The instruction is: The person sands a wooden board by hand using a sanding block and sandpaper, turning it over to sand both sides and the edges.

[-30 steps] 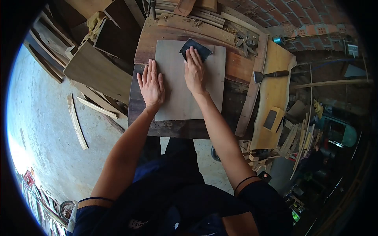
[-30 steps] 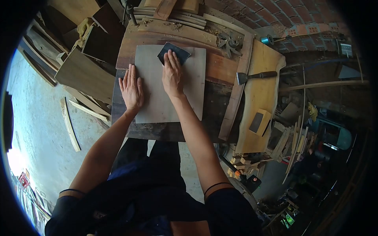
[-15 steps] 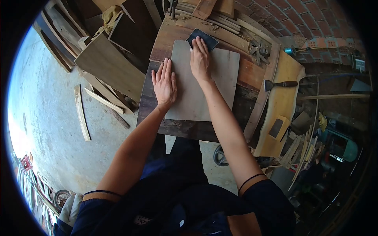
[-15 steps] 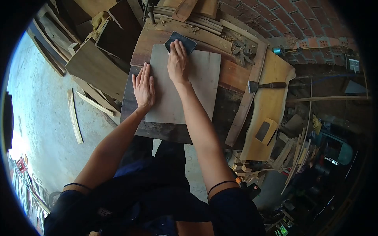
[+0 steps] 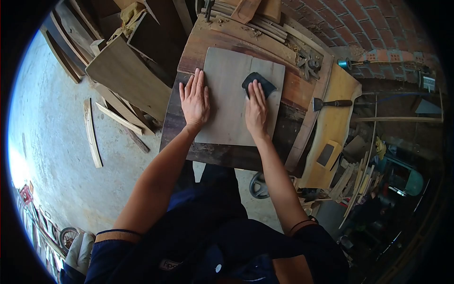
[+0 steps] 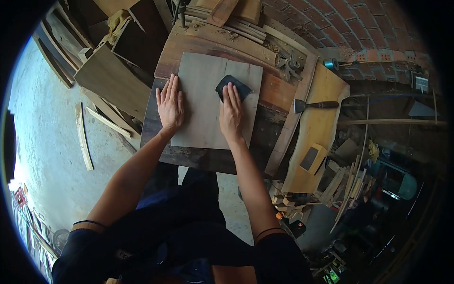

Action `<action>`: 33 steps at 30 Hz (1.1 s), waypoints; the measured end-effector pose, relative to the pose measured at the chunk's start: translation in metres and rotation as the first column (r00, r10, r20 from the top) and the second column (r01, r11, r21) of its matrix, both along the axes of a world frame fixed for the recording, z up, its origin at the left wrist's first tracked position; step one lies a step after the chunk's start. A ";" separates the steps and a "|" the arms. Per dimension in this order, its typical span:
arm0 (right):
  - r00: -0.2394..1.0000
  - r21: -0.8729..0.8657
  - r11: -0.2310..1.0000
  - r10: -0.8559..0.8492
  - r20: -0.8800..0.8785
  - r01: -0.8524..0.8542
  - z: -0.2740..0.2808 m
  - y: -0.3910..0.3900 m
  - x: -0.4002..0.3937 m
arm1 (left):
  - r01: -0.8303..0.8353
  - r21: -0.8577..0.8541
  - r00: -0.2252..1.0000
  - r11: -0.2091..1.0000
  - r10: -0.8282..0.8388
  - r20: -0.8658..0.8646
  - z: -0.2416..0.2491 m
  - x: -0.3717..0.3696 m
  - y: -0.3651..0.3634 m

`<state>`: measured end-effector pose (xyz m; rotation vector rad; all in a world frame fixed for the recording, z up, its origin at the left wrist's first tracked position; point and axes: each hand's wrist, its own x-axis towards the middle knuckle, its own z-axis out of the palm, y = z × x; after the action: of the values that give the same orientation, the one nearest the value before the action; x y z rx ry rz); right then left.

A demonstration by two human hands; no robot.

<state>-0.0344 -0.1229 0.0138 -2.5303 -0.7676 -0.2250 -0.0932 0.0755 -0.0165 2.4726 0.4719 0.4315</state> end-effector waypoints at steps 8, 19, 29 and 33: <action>0.990 -0.011 0.992 -0.128 -0.062 0.128 0.003 -0.012 0.020 | 0.009 -0.007 1.000 1.000 -0.009 0.026 -0.002 0.002 0.001; 0.985 -0.042 0.985 -0.168 -0.045 0.166 0.005 -0.041 -0.004 | 0.007 0.005 1.000 1.000 -0.007 0.018 -0.006 0.000 0.001; 0.970 -0.031 0.970 -0.240 -0.029 0.239 -0.005 -0.069 -0.056 | 0.016 0.035 1.000 0.999 -0.017 0.019 -0.017 0.002 0.002; 0.942 -0.096 0.953 -0.299 -0.150 0.287 0.013 -0.105 -0.142 | 0.020 0.046 1.000 0.999 -0.021 0.012 -0.018 0.002 0.003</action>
<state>-0.1763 -0.2278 0.0266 -2.6863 -0.3378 -0.0861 -0.0908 0.0780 -0.0347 2.5155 0.4353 0.4545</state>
